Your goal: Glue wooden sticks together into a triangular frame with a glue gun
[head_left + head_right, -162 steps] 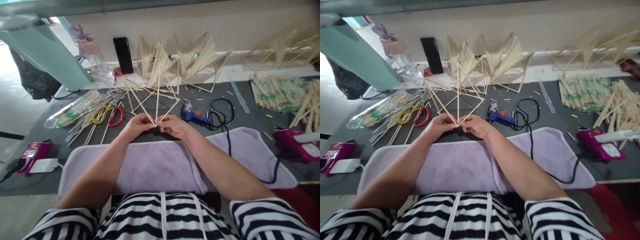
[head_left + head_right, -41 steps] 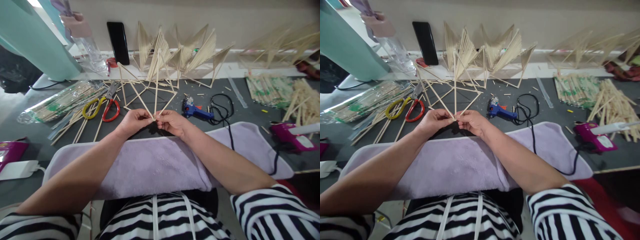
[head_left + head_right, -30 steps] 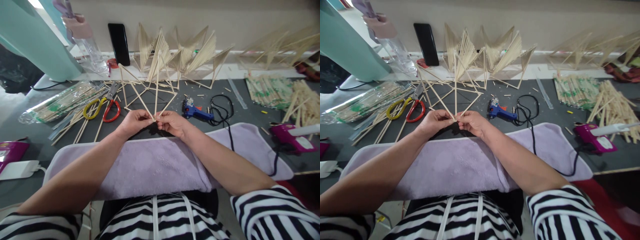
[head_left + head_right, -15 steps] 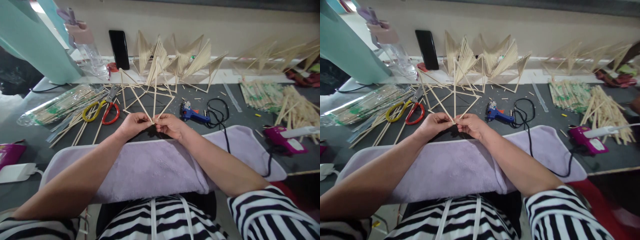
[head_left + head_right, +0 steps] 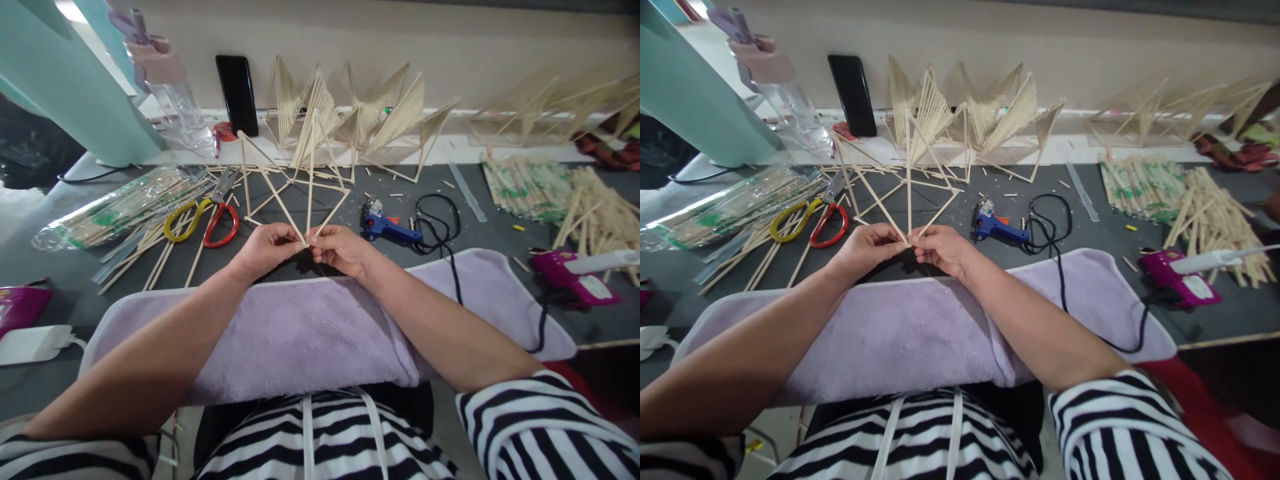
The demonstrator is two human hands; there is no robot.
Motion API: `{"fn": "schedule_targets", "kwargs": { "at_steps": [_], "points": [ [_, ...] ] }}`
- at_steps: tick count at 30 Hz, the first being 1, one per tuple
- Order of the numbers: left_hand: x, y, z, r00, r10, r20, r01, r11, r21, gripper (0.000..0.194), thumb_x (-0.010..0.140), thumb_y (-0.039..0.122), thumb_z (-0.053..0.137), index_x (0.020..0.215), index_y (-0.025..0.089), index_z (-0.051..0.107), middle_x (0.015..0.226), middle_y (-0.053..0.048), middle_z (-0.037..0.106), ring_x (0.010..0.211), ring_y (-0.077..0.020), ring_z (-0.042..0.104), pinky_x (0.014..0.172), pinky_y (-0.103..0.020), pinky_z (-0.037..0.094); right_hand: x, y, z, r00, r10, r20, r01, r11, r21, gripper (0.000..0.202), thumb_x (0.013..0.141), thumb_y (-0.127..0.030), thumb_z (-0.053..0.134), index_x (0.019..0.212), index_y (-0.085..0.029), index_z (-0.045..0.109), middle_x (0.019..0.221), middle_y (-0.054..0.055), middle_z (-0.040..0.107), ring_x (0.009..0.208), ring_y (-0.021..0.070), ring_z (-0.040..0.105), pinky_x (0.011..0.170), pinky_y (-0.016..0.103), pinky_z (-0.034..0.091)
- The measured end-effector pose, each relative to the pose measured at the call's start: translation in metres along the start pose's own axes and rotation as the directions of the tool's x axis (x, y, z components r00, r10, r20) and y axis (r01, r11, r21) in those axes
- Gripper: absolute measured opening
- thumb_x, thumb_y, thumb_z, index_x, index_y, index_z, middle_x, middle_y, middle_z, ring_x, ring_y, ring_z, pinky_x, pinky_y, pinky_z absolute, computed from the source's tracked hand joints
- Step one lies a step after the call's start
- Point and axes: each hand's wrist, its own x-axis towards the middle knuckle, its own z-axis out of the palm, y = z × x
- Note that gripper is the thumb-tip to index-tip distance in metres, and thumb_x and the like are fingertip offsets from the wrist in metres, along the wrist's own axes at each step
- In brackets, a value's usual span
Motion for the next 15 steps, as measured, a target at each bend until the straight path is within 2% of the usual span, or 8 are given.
{"fn": "schedule_targets", "kwargs": {
  "at_steps": [7, 15],
  "points": [
    [-0.0009, 0.0006, 0.0005, 1.000, 0.002, 0.001, -0.002, 1.000, -0.002, 0.020, 0.067, 0.031, 0.077, 0.070, 0.014, 0.067, 0.067, -0.001, 0.067, 0.059, -0.0091, 0.058, 0.055, -0.020, 0.045, -0.0006, -0.0004, 0.0002, 1.000, -0.003, 0.008, 0.003, 1.000, -0.005, 0.033, 0.053, -0.024, 0.090, 0.073, -0.015, 0.065, 0.052, -0.006, 0.057, 0.048, 0.0050, 0.050, 0.049, 0.020, 0.043],
    [-0.0005, -0.0001, 0.0005, 1.000, -0.003, 0.002, 0.003, 1.000, -0.012, 0.020, 0.068, 0.030, 0.077, 0.070, 0.013, 0.067, 0.066, -0.001, 0.067, 0.059, -0.0088, 0.058, 0.056, -0.019, 0.046, -0.0009, -0.0014, 0.0014, 1.000, -0.005, -0.004, 0.005, 1.000, 0.004, 0.037, 0.048, -0.024, 0.092, 0.072, -0.014, 0.066, 0.052, -0.005, 0.059, 0.047, 0.0045, 0.050, 0.048, 0.019, 0.043]
  ]
}}
